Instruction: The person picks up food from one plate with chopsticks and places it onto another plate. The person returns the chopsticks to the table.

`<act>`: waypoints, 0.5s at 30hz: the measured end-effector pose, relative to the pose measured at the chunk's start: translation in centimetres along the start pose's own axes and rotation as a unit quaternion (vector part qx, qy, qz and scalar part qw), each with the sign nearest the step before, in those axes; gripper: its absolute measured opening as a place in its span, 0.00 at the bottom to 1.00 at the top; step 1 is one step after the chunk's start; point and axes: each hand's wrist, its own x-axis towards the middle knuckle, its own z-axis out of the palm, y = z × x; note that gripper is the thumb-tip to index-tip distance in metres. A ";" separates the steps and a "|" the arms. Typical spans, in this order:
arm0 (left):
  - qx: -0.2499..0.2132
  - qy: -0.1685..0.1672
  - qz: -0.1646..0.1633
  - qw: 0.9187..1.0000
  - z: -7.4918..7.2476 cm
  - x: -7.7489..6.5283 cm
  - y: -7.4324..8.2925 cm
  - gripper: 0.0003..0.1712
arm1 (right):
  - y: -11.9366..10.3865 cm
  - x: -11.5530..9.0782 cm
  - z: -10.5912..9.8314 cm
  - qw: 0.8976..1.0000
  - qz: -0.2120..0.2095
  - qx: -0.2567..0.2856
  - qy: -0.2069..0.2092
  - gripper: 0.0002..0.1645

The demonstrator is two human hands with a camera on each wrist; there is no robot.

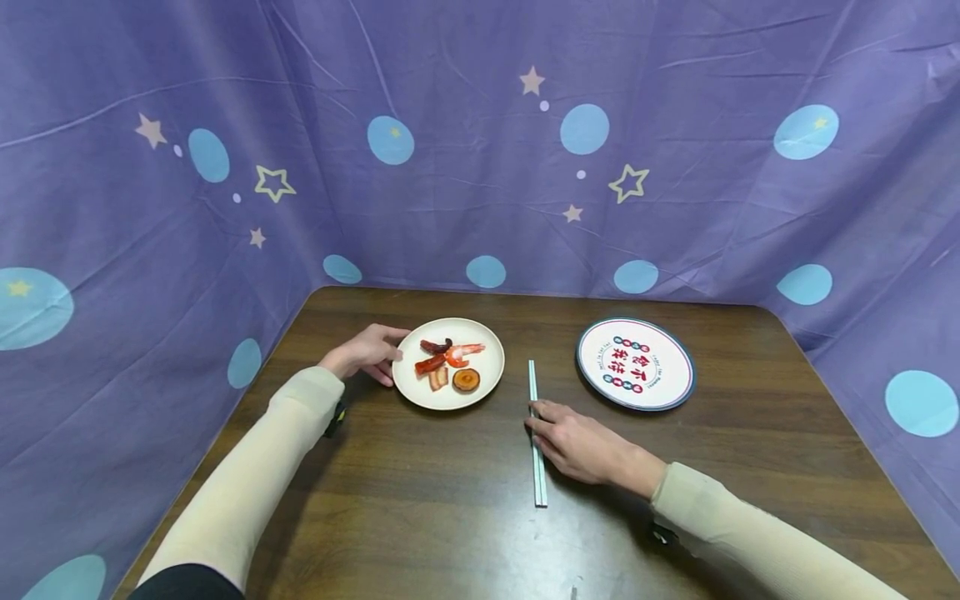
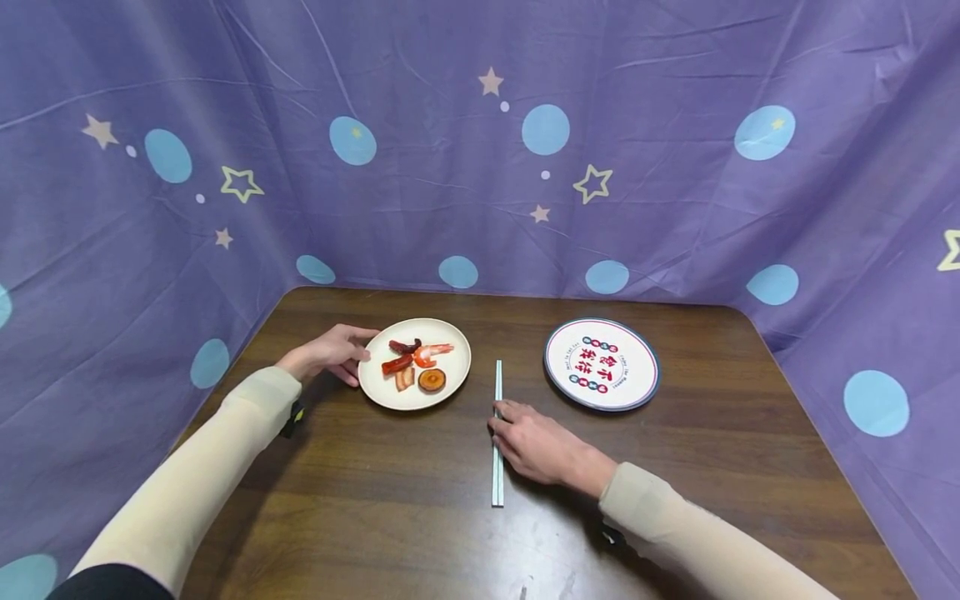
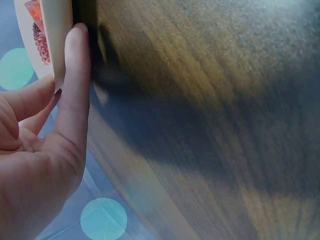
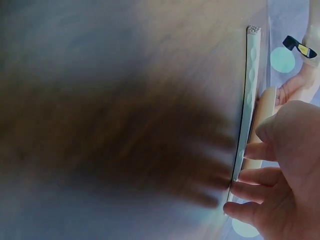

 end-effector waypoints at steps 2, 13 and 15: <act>-0.002 0.003 -0.002 1.000 0.0 0.0 0.0 0.38 | 0.0 0.0 0.0 1.000 0.001 0.001 -0.001 0.20; 0.045 0.040 0.009 0.998 0.7 -0.6 -0.4 0.34 | 0.2 -0.1 -1.1 0.999 0.023 0.008 0.032 0.21; 0.073 0.082 0.020 0.994 0.7 -0.8 -0.4 0.33 | 0.6 -0.1 -2.0 0.997 0.036 0.007 0.062 0.21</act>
